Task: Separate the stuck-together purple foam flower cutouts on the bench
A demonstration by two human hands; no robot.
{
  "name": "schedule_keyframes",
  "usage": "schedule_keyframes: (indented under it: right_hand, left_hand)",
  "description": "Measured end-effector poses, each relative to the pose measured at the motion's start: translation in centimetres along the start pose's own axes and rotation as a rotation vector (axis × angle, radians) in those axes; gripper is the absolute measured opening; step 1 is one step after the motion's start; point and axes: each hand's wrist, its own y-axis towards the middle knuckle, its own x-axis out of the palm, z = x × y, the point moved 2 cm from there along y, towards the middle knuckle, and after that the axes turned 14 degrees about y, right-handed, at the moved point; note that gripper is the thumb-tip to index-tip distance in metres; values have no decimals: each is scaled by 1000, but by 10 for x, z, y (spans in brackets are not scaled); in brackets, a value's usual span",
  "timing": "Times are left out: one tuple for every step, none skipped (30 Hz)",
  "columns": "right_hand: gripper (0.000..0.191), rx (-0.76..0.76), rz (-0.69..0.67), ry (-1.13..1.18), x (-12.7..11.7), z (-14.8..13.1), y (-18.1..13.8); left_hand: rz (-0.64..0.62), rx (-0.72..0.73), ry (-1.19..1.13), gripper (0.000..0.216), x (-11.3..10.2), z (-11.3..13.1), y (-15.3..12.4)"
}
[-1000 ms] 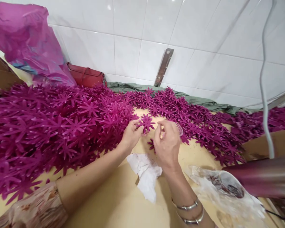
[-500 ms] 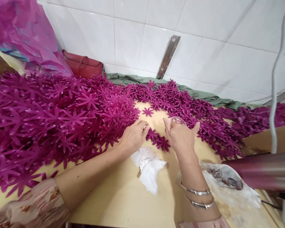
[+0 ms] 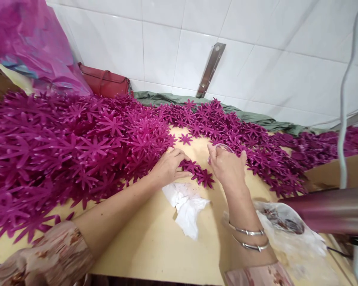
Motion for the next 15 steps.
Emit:
schedule_keyframes:
  right_hand:
    - [47, 4, 27, 14, -2, 0, -1]
    - [45, 1, 65, 32, -4, -1, -3]
    - [42, -14, 112, 57, -7, -4, -6]
    - [39, -39, 162, 89, -11, -7, -9]
    - [36, -69, 211, 129, -15, -11, -12]
    - [35, -101, 252, 179, -19, -15, -15]
    - [36, -133, 277, 240, -21, -20, -17]
    - [37, -160, 276, 309, -23, -25, -20]
    - [40, -179, 246, 383, -23, -29, -21]
    - [42, -188, 182, 451, -21, -33, -22]
    - [44, -192, 87, 503, -18, -36, -23]
    - [44, -190, -22, 531, -13, -38, -23]
    - [43, -183, -119, 535, -8, -39, -24]
    - [42, -175, -189, 528, -4, -39, -24]
    - [41, -168, -221, 522, -1, -39, -24]
  left_hand:
    - [6, -9, -10, 48, 0, 0, 0]
    - [10, -15, -19, 53, 0, 0, -1]
    - [15, -18, -27, 59, 1, 0, -1]
    - [18, -19, -35, 63, 1, -1, -1]
    - [21, -20, -41, 64, 2, -1, -1]
    - [24, -25, -44, 63, 2, -2, -1]
    - [27, -34, -45, 60, 3, -3, -1]
    - [28, -42, -46, 56, 4, -3, -2]
    - [29, -46, -47, 52, 4, -4, -2]
    - [29, -44, -51, 50, 5, -4, -2]
    - [28, -40, -53, 48, 5, -4, -2]
    - [25, -34, -53, 47, 5, -3, -2]
    - [24, -32, -50, 46, 5, -3, -2]
    - [23, -32, -49, 46, 4, -3, -2]
    - [23, -34, -49, 46, 4, -2, -2]
